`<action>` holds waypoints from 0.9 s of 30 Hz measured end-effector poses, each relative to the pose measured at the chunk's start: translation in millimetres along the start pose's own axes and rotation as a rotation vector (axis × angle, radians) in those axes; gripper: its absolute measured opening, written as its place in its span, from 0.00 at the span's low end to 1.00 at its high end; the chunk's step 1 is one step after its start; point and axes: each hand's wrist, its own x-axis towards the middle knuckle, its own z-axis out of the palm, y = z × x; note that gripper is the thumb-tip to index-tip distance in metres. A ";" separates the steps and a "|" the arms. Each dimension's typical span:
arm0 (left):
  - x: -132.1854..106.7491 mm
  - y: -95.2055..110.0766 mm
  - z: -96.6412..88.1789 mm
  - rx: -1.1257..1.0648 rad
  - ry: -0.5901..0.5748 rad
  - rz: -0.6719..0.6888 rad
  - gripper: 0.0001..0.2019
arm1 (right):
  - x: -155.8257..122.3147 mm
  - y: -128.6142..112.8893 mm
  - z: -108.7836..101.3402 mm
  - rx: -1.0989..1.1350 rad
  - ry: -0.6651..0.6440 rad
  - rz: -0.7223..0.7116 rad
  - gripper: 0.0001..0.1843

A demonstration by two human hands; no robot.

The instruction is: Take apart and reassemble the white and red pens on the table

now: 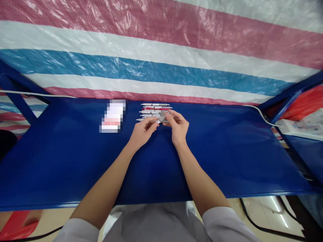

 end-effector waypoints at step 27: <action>-3.9 4.2 1.5 0.228 0.052 0.154 0.09 | -1.2 -1.7 -2.3 0.031 -0.052 -0.026 0.16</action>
